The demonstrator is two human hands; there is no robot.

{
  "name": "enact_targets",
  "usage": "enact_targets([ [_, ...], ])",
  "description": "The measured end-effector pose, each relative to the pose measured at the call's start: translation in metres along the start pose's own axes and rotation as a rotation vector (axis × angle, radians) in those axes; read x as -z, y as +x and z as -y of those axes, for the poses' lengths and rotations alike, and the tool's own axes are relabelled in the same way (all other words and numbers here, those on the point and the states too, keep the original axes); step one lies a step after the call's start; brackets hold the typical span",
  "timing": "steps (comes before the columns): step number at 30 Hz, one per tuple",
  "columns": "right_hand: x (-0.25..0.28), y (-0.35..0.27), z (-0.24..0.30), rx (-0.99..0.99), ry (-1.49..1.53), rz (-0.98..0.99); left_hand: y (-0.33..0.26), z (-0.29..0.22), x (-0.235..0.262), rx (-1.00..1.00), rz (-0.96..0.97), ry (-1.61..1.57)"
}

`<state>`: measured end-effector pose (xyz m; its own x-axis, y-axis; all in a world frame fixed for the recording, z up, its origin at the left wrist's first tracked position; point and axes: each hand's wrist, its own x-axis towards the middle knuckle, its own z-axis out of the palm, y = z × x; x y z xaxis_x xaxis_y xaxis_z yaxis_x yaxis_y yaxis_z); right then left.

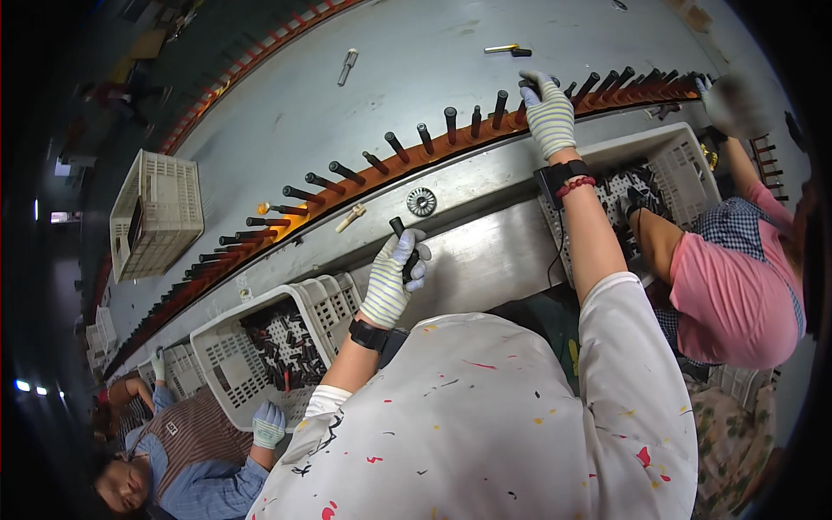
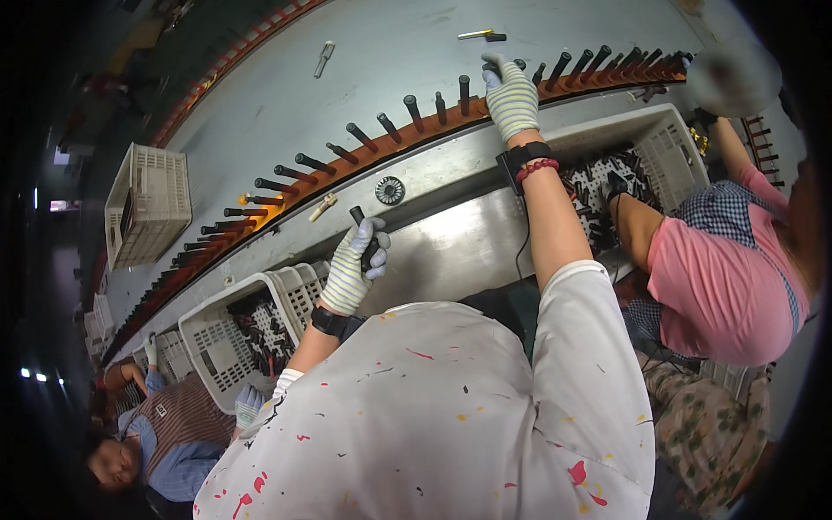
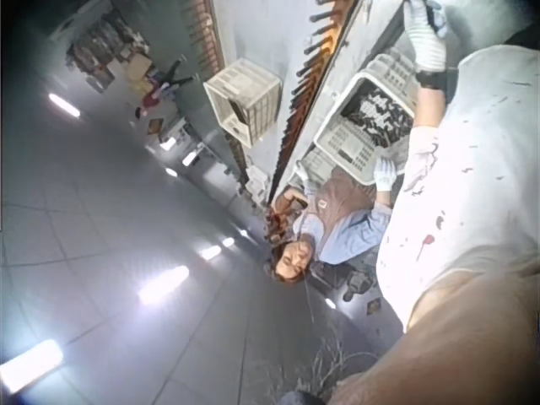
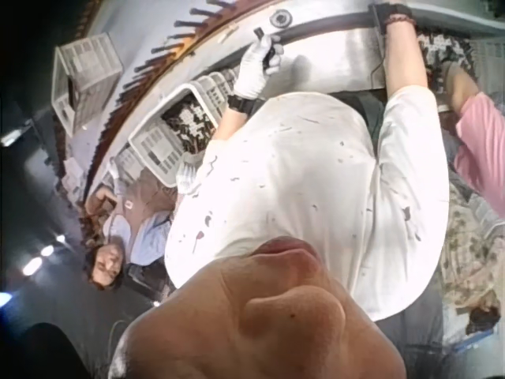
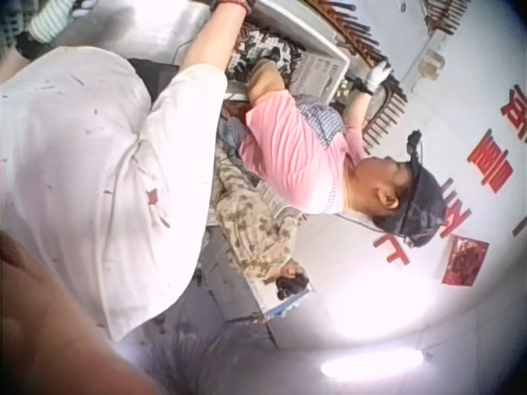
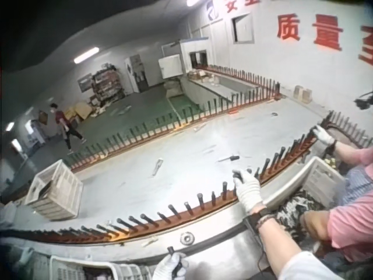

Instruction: Assembling small plastic components onto a rotating rack on a manufacturing line.

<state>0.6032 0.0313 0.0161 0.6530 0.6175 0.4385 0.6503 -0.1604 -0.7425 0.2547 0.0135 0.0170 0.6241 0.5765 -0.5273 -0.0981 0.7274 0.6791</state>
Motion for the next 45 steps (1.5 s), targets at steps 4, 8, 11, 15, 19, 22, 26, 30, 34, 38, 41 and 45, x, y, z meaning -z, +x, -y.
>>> enact_targets([
  [4,-0.014,-0.014,0.016,-0.058,-0.466,0.095,0.0,-0.003,0.001,-0.002,-0.008,0.012],
  [8,-0.024,-0.033,0.023,-0.032,-0.136,0.006,0.008,-0.002,0.007,0.0,0.035,0.008],
  [11,-0.017,-0.071,0.061,-0.024,0.039,0.107,0.009,-0.004,0.007,-0.009,0.053,0.051],
  [15,-0.011,-0.142,0.104,-0.128,0.399,0.816,0.016,-0.003,-0.001,0.011,0.12,0.342],
  [19,-0.013,-0.17,0.103,-0.284,0.42,0.742,0.024,0.0,-0.008,-0.02,0.181,0.615],
  [22,-0.002,-0.158,0.094,-0.327,0.545,0.347,0.02,-0.002,-0.015,-0.035,0.249,0.482],
  [26,0.04,-0.094,0.055,-0.441,0.7,0.026,0.016,-0.003,-0.006,0.072,0.29,0.346],
  [30,0.079,-0.023,-0.031,-0.263,0.306,-0.289,0.012,-0.002,0.007,0.212,0.252,0.242],
  [34,0.091,0.036,-0.083,-0.131,0.224,-0.413,0.013,0.002,0.013,0.312,0.239,0.219],
  [38,0.066,0.053,-0.086,-0.147,-0.124,-0.327,0.009,0.004,0.011,0.326,0.166,0.257],
  [41,0.052,0.05,-0.079,-0.078,-0.264,-0.257,0.013,0.002,0.011,0.342,0.159,0.244],
  [45,0.045,0.042,-0.073,-0.193,-0.45,-0.082,0.015,0.005,0.012,0.285,0.172,0.268],
])
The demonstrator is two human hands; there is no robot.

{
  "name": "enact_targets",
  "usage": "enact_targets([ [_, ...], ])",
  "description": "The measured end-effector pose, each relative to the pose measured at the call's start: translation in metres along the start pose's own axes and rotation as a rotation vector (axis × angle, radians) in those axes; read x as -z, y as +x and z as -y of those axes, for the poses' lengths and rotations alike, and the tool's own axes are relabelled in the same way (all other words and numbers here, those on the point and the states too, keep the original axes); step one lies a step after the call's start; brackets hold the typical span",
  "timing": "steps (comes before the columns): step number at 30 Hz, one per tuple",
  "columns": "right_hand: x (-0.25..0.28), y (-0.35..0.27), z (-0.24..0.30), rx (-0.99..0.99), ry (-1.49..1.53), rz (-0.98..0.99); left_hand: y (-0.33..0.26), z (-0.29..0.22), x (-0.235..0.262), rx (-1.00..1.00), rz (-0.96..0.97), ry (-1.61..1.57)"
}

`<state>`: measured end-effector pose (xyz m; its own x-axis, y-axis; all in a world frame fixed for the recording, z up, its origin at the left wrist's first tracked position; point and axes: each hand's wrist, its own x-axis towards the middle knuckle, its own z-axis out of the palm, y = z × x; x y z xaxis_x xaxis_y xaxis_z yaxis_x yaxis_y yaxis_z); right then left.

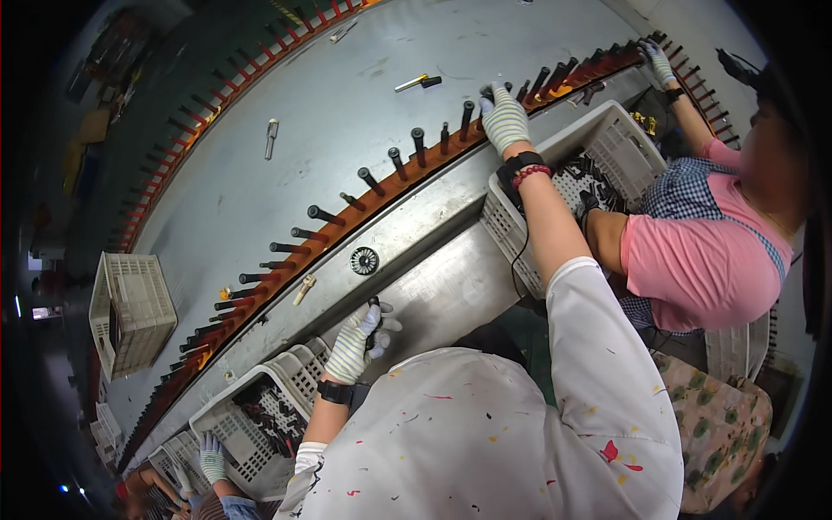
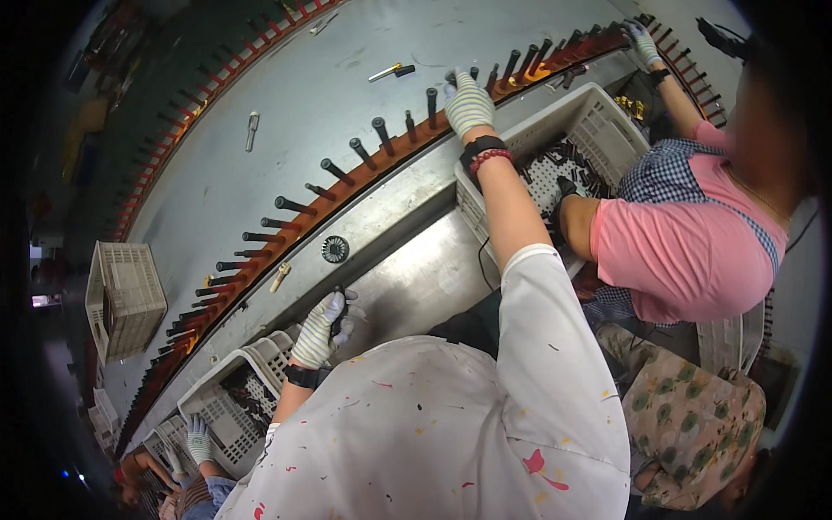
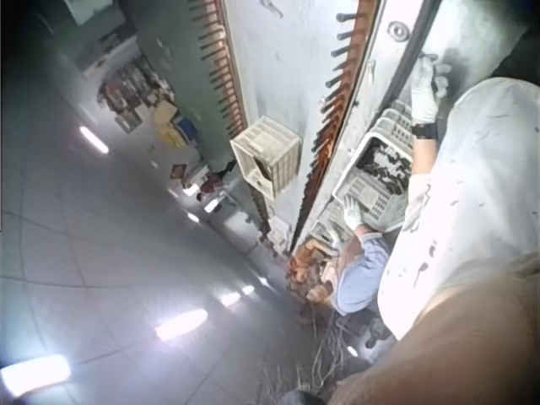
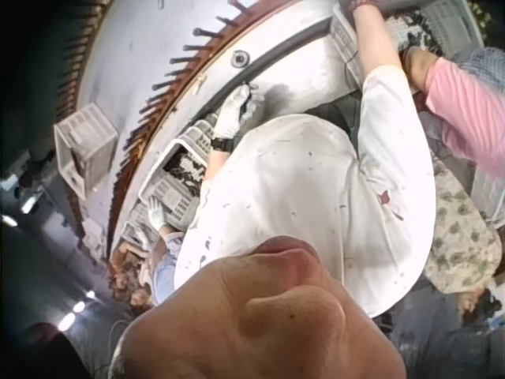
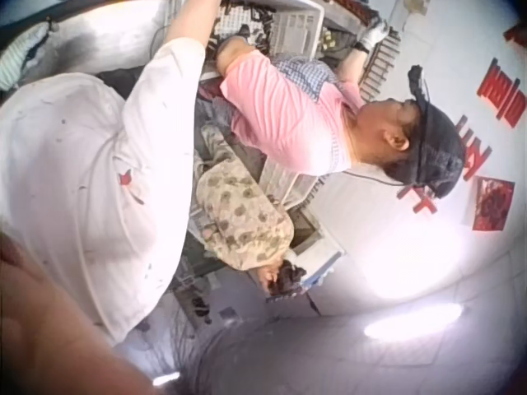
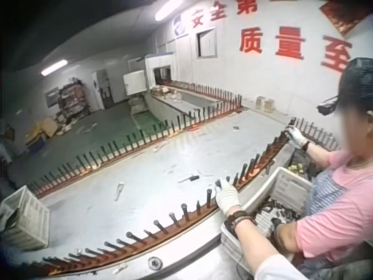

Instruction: Assembling small plastic components onto a rotating rack on a manufacturing line.

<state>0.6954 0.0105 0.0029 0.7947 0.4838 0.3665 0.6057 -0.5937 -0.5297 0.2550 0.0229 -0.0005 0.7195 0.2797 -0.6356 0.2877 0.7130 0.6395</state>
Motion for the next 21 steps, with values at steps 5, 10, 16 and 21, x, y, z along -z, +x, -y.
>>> enact_targets([
  [5,0.017,-0.05,0.031,-0.141,0.419,-0.006,0.001,-0.005,-0.001,-0.055,0.063,-0.017],
  [10,0.026,-0.191,0.077,0.172,0.529,0.768,0.0,-0.007,-0.008,-0.126,0.058,0.019],
  [16,0.046,-0.26,0.115,0.006,0.814,0.949,0.014,-0.011,-0.017,-0.099,0.158,0.2],
  [21,0.042,-0.207,0.073,-0.375,1.23,0.406,0.018,-0.01,-0.025,-0.151,0.134,0.171],
])
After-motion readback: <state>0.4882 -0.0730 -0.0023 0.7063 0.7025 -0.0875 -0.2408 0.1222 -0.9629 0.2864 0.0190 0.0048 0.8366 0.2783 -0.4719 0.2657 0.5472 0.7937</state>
